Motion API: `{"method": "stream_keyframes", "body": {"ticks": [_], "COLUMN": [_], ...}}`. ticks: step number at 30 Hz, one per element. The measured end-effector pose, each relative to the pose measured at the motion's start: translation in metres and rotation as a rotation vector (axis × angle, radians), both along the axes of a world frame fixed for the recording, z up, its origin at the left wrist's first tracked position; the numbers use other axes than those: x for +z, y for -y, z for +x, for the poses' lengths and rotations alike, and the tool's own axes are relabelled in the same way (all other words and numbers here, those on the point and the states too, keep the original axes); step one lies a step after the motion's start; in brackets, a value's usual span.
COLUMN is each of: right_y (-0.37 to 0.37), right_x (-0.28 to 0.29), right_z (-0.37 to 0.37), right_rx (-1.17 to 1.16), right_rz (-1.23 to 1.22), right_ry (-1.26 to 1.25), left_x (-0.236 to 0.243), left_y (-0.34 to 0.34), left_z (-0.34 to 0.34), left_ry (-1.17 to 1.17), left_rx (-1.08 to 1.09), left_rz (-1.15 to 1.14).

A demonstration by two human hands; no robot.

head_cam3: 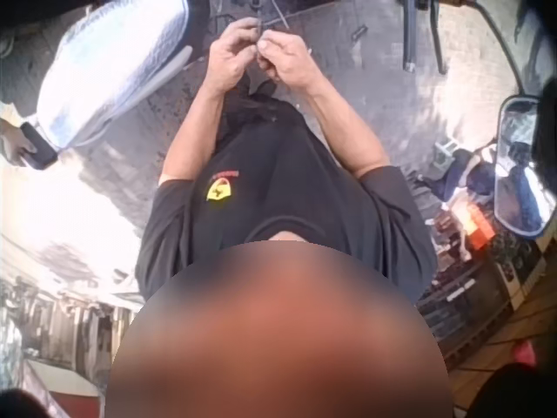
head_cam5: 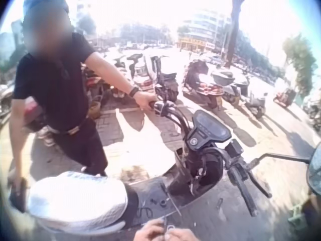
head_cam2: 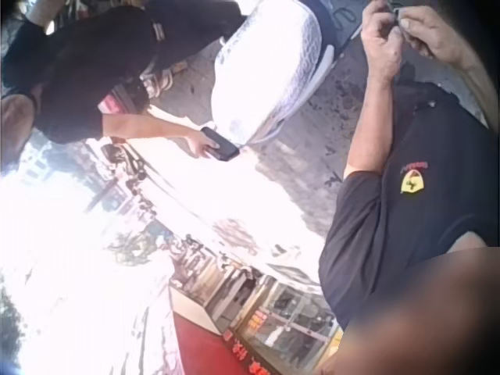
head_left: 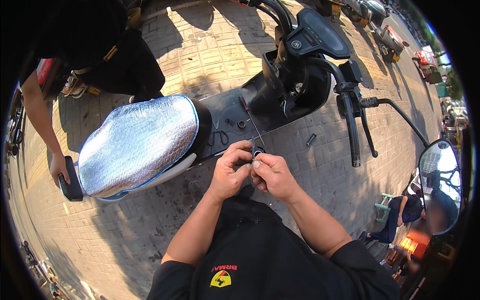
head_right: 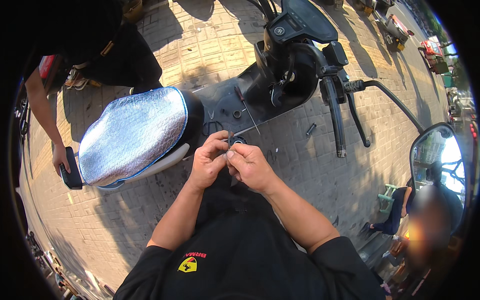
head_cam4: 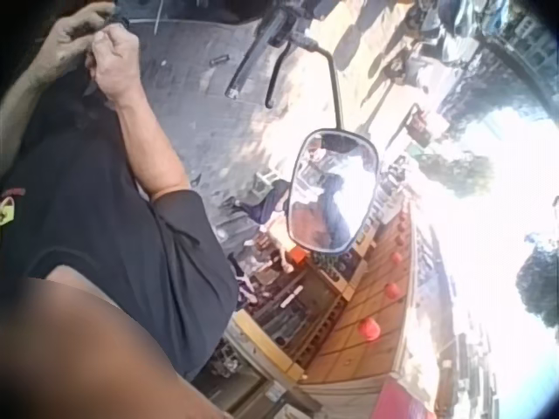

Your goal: The person works on a scooter's handlebar wiring, using scissors to cut a wire and a red-handled tool to strip and connect wires near the ignition area. The person then attaches a black handlebar grip to the right handlebar.

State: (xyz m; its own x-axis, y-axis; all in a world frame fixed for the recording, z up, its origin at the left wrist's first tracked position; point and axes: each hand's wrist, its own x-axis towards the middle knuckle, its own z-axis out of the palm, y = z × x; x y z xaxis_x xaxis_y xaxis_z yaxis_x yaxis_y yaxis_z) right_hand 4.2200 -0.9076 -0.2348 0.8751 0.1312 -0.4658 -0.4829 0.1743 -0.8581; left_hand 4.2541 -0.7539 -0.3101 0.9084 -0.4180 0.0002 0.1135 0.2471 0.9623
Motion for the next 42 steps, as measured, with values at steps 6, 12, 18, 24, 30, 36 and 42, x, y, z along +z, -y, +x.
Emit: {"method": "stream_keyframes", "body": {"ticks": [6, 12, 18, 24, 30, 36, 42], "right_y": [0.032, 0.038, -0.021, -0.058, -0.06, -0.022, 0.033], "right_x": [-0.042, -0.217, -0.397, -0.483, -0.504, -0.451, -0.294], "right_z": [0.006, 0.044, 0.099, 0.147, 0.161, 0.125, 0.049], "right_rx": [0.065, 0.091, 0.269, 0.377, 0.364, 0.092, -0.084], "right_rz": [0.07, -0.609, -0.784, -1.025, -1.111, -0.945, -0.457], "right_ry": [-0.112, -0.381, -0.239, -0.208, -0.259, -0.11, -0.148], "left_x": [-0.044, -0.092, -0.154, -0.201, -0.211, -0.193, -0.146], "left_y": [-0.01, -0.026, -0.034, -0.037, -0.04, -0.03, -0.01], "left_z": [-0.01, -0.029, -0.035, -0.012, 0.002, 0.006, 0.01], "left_ry": [-0.212, -0.581, -0.699, -0.774, -0.767, -0.649, -0.481], "left_rx": [0.005, 0.193, 0.408, 0.512, 0.527, 0.525, 0.431], "left_rz": [-0.063, -0.037, 0.054, 0.143, 0.19, 0.143, 0.26]}}
